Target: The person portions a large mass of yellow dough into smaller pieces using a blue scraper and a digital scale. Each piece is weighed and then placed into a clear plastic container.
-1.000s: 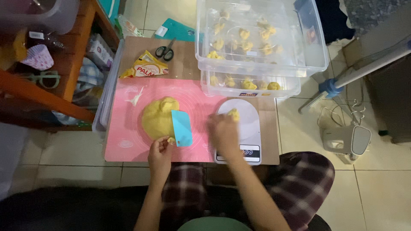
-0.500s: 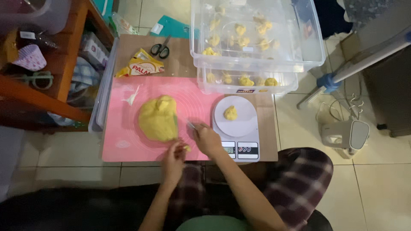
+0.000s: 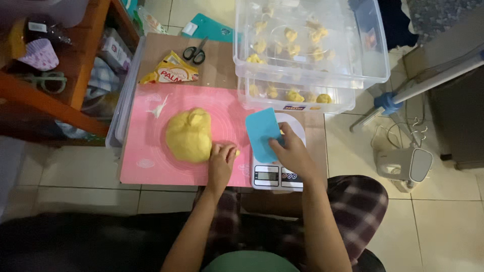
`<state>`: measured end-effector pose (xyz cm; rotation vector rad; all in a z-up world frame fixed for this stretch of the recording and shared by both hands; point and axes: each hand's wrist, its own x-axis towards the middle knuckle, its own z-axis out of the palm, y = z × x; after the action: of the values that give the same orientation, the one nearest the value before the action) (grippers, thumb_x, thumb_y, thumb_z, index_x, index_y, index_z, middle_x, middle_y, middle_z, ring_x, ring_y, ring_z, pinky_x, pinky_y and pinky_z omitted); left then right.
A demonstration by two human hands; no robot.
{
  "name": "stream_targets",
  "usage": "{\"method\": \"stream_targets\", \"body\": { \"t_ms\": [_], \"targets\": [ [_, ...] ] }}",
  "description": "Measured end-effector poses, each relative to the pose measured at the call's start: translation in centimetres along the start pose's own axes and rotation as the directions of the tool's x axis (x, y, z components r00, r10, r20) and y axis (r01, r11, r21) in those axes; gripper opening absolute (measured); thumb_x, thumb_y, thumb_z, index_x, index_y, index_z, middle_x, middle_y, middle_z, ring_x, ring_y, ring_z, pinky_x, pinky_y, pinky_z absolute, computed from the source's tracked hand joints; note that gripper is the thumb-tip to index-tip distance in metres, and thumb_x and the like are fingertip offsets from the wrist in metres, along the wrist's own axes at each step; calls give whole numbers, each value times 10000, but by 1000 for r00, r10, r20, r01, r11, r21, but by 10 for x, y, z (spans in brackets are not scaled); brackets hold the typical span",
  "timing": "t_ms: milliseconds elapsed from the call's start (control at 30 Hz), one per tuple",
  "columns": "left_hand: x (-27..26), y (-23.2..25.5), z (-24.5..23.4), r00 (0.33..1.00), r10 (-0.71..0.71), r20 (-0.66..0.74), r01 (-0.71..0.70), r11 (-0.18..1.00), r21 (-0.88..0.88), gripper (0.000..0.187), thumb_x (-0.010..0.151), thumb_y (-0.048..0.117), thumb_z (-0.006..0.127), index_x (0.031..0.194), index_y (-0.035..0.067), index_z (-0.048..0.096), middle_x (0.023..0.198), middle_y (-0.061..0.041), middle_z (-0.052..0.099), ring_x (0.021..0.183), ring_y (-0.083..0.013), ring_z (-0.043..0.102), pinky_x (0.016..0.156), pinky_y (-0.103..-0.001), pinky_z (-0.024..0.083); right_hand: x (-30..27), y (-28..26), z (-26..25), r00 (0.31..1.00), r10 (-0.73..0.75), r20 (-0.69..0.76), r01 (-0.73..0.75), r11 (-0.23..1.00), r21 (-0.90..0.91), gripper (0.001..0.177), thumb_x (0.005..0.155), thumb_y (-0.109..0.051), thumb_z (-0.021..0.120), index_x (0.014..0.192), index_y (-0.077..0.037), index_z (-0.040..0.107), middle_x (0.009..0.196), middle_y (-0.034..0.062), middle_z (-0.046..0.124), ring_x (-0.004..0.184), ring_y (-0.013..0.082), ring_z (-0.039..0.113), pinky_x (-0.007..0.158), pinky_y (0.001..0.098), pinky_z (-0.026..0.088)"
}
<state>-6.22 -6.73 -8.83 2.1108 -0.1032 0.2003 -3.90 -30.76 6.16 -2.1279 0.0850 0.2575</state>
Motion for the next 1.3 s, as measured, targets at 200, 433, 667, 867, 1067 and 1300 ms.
{"method": "stream_targets", "body": {
  "t_ms": [200,433,667,867,1067,1300],
  "targets": [
    [2,-3,2,1000,16,7,-16,999,-31,275,1142,291,597,1165,84,777,1028,-115,633,987,-354,698,845,-424,594,-12,-34,3,997,-30,69,20,989,147,186,1141,-222,550,1231,-66,598,725,90,700,616,233,686,616,335,576],
    [-1,-1,2,983,180,-39,-178,983,54,436,890,166,829,1295,66,706,1008,-150,648,912,-355,722,840,-469,593,-19,-34,21,998,32,-55,-36,996,-85,316,1129,-337,548,1373,-139,577,969,324,792,968,530,779,848,615,605],
    [0,-6,0,987,161,-30,-159,986,46,150,988,154,770,1017,51,666,863,-98,618,836,-327,710,775,-400,570,7,32,96,998,-60,-23,50,947,-319,410,1122,-258,488,1471,-43,467,843,397,734,881,622,744,745,742,565],
    [-2,0,-3,997,71,5,-71,997,26,104,998,128,769,1064,71,713,904,-95,652,914,-307,730,777,-410,604,7,30,118,994,-83,69,107,862,-495,396,1122,-235,444,1499,-123,400,815,304,745,834,548,776,713,648,627],
    [-6,-42,26,1000,-8,14,8,1000,24,167,1002,135,763,1114,59,665,1015,-141,656,1015,-351,708,871,-468,592,36,89,184,925,-373,75,267,494,-827,641,1027,-145,472,1638,-40,308,924,151,775,719,315,822,585,455,659],
    [0,44,-56,979,-59,-196,101,972,211,243,1131,266,636,1314,126,712,1062,-61,749,989,-204,734,923,-375,575,72,74,188,939,-339,54,262,606,-751,663,1044,-119,448,1666,22,267,943,162,733,781,390,809,647,520,664]
  ]
}}
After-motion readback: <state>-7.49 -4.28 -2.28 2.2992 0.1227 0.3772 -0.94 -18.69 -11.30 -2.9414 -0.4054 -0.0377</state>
